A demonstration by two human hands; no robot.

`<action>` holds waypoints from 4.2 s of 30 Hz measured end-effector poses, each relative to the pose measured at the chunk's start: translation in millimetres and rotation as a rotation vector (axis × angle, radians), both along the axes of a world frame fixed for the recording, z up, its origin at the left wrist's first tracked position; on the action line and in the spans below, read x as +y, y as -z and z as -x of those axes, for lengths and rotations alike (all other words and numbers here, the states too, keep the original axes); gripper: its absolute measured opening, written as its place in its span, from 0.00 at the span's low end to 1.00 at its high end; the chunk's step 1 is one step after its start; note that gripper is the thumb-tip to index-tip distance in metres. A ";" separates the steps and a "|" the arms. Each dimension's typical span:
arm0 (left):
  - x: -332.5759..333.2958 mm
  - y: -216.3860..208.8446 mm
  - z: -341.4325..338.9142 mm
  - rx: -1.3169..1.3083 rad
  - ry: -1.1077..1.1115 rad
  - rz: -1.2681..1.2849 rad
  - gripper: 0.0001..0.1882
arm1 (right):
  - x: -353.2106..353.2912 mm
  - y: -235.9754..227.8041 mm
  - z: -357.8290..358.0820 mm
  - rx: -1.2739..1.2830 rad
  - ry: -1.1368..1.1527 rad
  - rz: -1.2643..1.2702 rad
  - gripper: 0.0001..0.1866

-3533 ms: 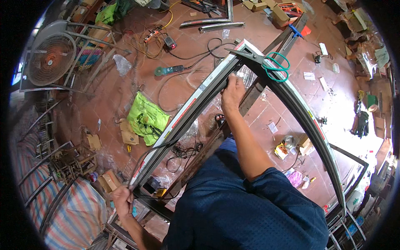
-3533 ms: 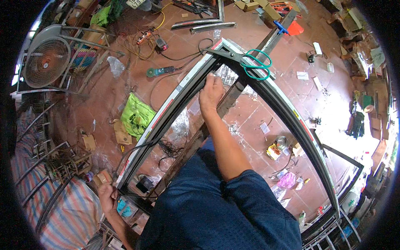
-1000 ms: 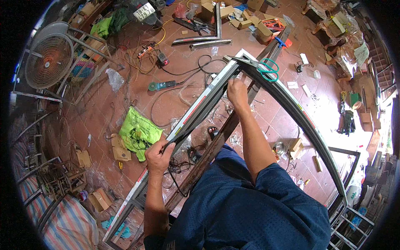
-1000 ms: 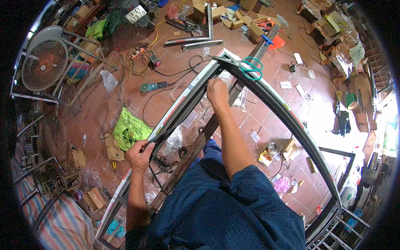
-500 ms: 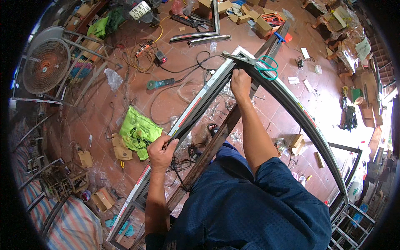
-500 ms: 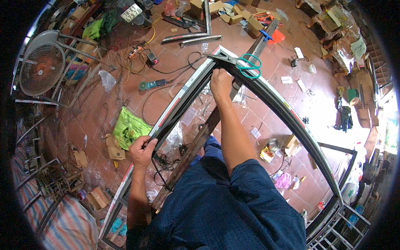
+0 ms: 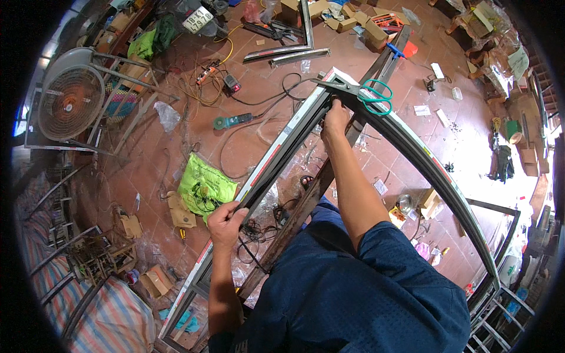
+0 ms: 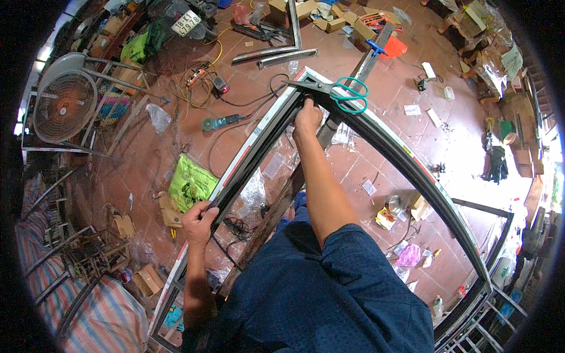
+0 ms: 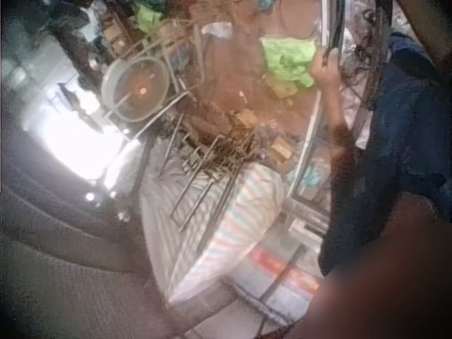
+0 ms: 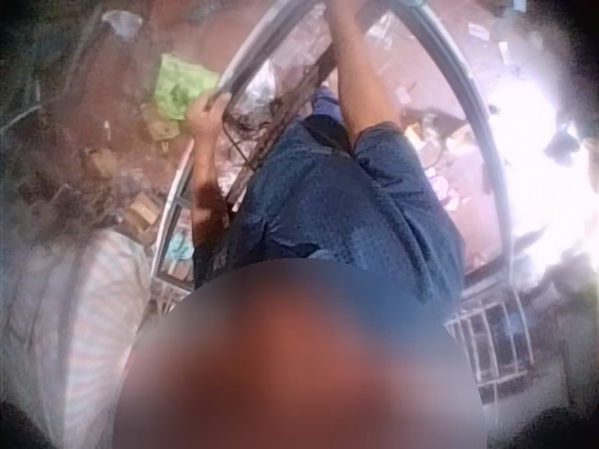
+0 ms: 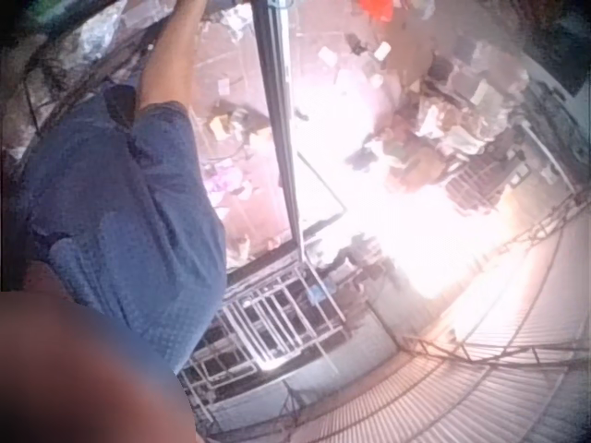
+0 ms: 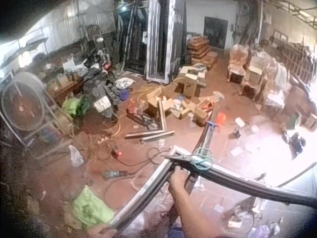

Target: The person removes a rubber seal from a metal window frame using a red rubber mallet and a blue utility knife, then installs a new seal along the frame edges. The person works on the frame while sitting on the floor in a cluttered workshop.

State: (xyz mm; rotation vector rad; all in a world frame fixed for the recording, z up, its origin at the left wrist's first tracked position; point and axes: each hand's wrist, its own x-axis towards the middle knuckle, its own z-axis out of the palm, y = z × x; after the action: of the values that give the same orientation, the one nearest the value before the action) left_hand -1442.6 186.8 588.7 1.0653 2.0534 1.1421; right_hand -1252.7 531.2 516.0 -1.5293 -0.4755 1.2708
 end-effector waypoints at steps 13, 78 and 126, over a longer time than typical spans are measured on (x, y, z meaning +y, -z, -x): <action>12.8 -16.2 -20.6 0.267 0.035 -0.027 0.07 | -25.3 -6.5 -3.6 0.101 -0.165 -0.036 0.18; 5.7 20.5 -103.2 0.756 -0.338 0.175 0.07 | -141.1 -22.2 -3.4 0.266 -0.835 0.252 0.15; 7.6 44.8 -109.8 0.872 -0.425 0.101 0.07 | -160.3 1.5 9.6 0.307 -1.277 0.389 0.07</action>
State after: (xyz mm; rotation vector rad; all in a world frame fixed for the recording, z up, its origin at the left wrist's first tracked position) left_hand -1332.8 194.4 543.9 1.2438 3.0951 0.7931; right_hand -1262.3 371.0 514.5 -1.2397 -1.1305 2.6449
